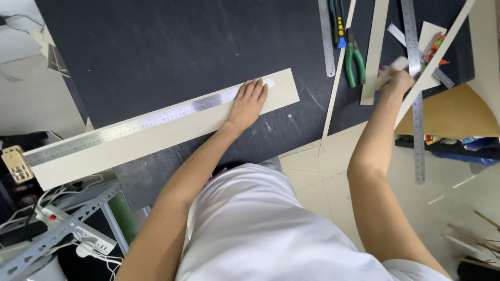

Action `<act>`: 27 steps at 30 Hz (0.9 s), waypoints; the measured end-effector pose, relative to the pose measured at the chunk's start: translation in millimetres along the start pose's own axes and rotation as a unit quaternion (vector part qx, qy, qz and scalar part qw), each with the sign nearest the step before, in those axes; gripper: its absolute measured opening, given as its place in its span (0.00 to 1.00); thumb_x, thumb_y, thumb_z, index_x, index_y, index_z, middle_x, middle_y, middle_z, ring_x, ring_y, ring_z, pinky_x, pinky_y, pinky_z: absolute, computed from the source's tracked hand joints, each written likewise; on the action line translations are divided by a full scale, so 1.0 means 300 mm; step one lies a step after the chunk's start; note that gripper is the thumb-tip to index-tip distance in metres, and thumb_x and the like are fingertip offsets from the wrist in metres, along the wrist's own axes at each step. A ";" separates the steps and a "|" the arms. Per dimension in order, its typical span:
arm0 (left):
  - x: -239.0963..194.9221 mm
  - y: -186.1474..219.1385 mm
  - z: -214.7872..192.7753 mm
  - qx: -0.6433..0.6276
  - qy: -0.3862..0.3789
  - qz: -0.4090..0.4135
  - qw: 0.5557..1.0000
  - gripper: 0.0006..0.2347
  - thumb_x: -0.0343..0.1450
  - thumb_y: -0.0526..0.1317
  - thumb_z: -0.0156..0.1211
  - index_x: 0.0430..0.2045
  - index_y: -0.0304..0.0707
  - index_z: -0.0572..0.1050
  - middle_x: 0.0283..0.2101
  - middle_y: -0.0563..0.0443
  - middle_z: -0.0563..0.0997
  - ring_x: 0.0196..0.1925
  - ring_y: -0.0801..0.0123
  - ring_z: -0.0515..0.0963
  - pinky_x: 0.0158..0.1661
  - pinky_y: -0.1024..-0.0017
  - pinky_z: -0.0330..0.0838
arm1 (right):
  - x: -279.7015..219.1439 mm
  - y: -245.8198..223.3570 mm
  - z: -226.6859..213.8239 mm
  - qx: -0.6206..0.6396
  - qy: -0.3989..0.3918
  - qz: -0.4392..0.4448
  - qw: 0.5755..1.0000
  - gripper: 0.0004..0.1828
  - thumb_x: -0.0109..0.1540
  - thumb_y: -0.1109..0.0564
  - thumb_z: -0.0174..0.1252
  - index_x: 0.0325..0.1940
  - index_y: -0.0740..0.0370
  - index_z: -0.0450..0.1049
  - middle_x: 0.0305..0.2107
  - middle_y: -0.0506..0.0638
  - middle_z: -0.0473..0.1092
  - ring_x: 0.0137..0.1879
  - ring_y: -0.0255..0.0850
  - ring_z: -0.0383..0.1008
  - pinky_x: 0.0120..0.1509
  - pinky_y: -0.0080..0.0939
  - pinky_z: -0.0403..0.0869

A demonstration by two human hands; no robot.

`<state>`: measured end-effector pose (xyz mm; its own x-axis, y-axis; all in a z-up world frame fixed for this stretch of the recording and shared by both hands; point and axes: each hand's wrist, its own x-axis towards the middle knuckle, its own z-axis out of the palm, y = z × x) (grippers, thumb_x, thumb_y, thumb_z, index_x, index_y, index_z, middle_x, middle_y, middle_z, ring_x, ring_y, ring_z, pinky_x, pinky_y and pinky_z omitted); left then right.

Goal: Measuring and cutting thin strips of material from a larger sheet using a metal ruler and a utility knife on a dark workbench.

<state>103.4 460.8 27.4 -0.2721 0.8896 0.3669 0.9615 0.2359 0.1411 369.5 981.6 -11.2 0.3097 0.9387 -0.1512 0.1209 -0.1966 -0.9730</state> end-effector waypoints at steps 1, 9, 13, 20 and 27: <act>0.000 0.011 -0.004 -0.031 -0.030 0.000 0.999 0.16 0.74 0.32 0.47 0.58 0.33 0.69 0.62 0.38 0.68 0.68 0.53 0.63 0.67 0.56 0.57 | -0.020 -0.021 -0.022 0.071 0.023 -0.042 0.996 0.23 0.63 0.63 0.51 0.60 0.66 0.54 0.20 0.60 0.72 0.13 0.49 0.76 0.14 0.41 0.74; 0.017 -0.006 -0.048 -0.129 -0.127 -0.008 0.983 0.19 0.74 0.27 0.47 0.62 0.28 0.64 0.70 0.40 0.60 0.74 0.56 0.55 0.72 0.59 0.49 | -1.172 -0.141 0.032 -0.064 -0.389 0.001 0.919 0.20 0.65 0.61 0.47 0.61 0.63 0.63 0.29 0.56 0.70 0.26 0.44 0.76 0.23 0.44 0.79; 0.021 -0.006 -0.032 -0.133 -0.067 -0.014 0.989 0.17 0.74 0.29 0.47 0.59 0.31 0.68 0.66 0.43 0.67 0.71 0.60 0.63 0.69 0.62 0.56 | -1.430 -0.075 0.032 -0.283 -0.326 -0.411 0.803 0.11 0.63 0.66 0.57 0.51 0.64 0.76 0.32 0.54 0.66 0.41 0.52 0.75 0.41 0.47 0.74; 0.047 -0.065 0.029 -0.119 0.019 0.019 0.993 0.10 0.74 0.34 0.49 0.46 0.43 0.77 0.50 0.56 0.79 0.59 0.69 0.74 0.59 0.71 0.70 | -1.484 -0.018 0.046 -0.273 -0.279 -0.443 0.807 0.16 0.63 0.66 0.61 0.53 0.55 0.77 0.29 0.45 0.63 0.41 0.40 0.69 0.47 0.40 0.73; 0.051 -0.072 0.013 -0.175 -0.007 0.006 0.985 0.12 0.75 0.35 0.47 0.52 0.48 0.74 0.49 0.60 0.78 0.57 0.72 0.73 0.56 0.71 0.71 | -1.471 -0.017 0.049 -0.264 -0.289 -0.443 0.806 0.15 0.59 0.67 0.65 0.50 0.58 0.80 0.25 0.46 0.68 0.38 0.38 0.72 0.42 0.36 0.73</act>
<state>78.6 470.9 26.4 -0.2585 0.8971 0.3582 0.8917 0.0791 0.4456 218.4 572.4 58.1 -0.5916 0.7219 0.3590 0.4854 0.6745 -0.5563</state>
